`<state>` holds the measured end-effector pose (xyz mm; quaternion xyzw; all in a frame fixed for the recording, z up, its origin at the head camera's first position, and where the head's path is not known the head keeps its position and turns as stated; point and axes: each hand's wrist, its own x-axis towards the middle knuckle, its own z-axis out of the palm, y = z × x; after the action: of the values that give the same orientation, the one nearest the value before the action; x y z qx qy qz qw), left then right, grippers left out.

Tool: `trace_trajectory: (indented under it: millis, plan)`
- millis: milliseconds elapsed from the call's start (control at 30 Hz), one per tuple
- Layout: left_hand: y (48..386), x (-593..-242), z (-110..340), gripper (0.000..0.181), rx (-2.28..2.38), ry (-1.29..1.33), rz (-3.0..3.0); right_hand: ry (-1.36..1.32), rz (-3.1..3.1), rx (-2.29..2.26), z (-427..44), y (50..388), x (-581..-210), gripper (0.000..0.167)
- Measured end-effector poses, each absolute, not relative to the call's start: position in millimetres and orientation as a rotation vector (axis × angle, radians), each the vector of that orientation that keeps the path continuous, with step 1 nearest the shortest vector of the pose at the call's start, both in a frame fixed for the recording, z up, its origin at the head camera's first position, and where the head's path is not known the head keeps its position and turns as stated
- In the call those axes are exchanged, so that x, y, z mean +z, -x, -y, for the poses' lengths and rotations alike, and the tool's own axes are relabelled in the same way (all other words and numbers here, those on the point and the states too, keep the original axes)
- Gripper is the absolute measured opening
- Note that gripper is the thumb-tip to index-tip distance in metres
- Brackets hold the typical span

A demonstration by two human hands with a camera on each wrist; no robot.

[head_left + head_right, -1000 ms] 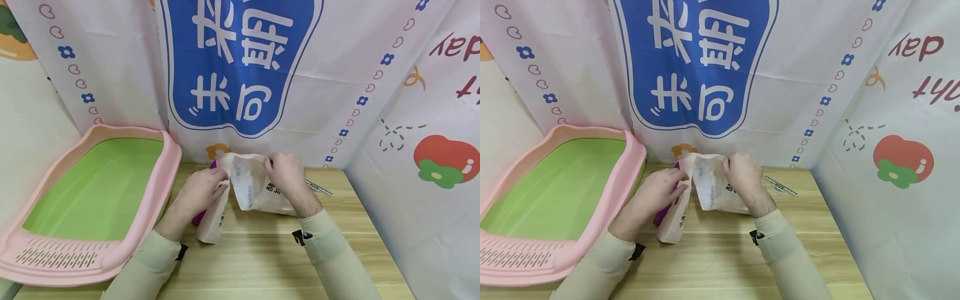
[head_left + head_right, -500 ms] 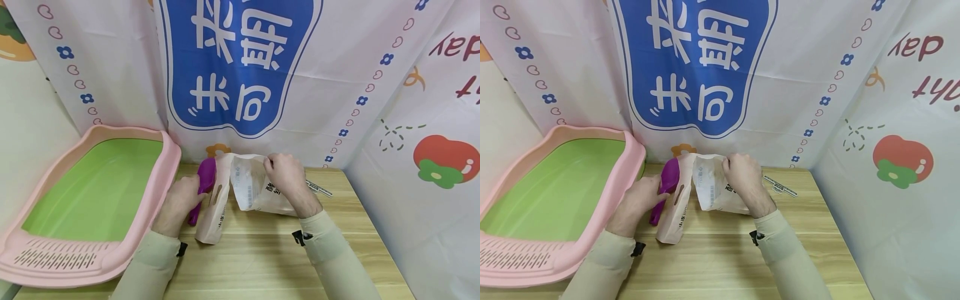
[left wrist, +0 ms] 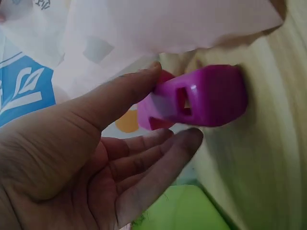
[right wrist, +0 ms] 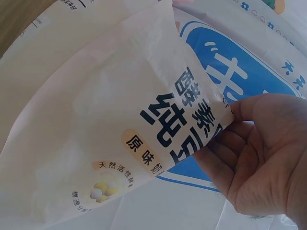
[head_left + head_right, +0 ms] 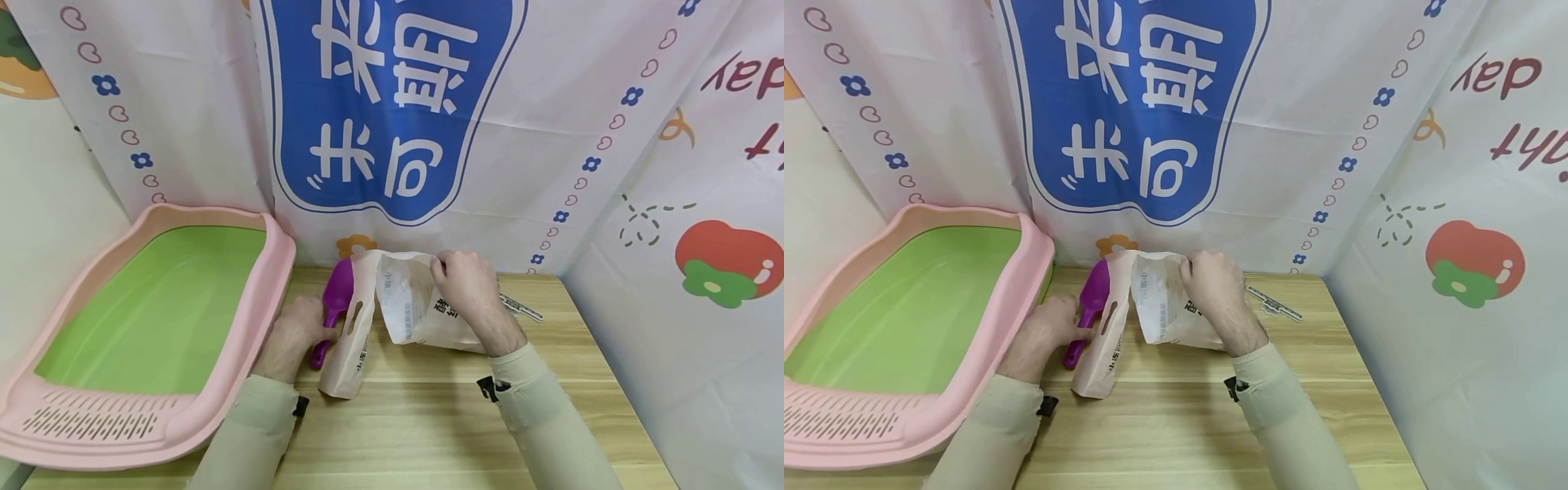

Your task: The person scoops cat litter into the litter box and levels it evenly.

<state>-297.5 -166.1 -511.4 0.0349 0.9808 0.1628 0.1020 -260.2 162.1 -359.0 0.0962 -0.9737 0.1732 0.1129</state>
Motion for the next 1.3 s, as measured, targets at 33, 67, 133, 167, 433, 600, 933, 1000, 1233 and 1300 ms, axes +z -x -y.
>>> trace_trajectory:
  millis: [33, 67, 133, 167, 433, 600, 933, 1000, 1233, 1300]
  plan:
    - [306, -524, 170, 0.045, 0.483, -0.119, -2.903, -0.282, 2.856, 0.506, -162, 260, -359, 0.040]
    - [313, -536, 173, 0.042, 0.485, -0.126, -2.909, -0.283, 2.856, 0.507, -162, 260, -359, 0.039]
    - [321, -548, 178, 0.037, 0.480, -0.141, -2.916, -0.284, 2.856, 0.509, -162, 261, -360, 0.039]
    - [323, -551, 179, 0.036, 0.479, -0.145, -2.923, -0.284, 2.858, 0.513, -162, 261, -360, 0.039]
    - [273, -484, 159, 0.027, 0.574, -0.124, -2.967, -0.284, 2.881, 0.521, -162, 261, -360, 0.039]
    - [264, -464, 151, 0.024, 0.593, -0.079, -3.020, -0.289, 2.877, 0.514, -161, 261, -360, 0.039]
    - [269, -460, 157, 0.025, 0.787, -0.071, -3.211, -0.294, 2.874, 0.502, -161, 262, -361, 0.038]
    - [265, -451, 155, 0.024, 0.794, -0.054, -3.232, -0.294, 2.876, 0.505, -161, 262, -361, 0.039]
    - [257, -432, 150, 0.028, 0.786, -0.100, -3.318, -0.282, 2.875, 0.517, -164, 264, -360, 0.040]
    - [257, -432, 151, 0.030, 0.811, -0.118, -3.343, -0.280, 2.873, 0.525, -165, 264, -360, 0.041]
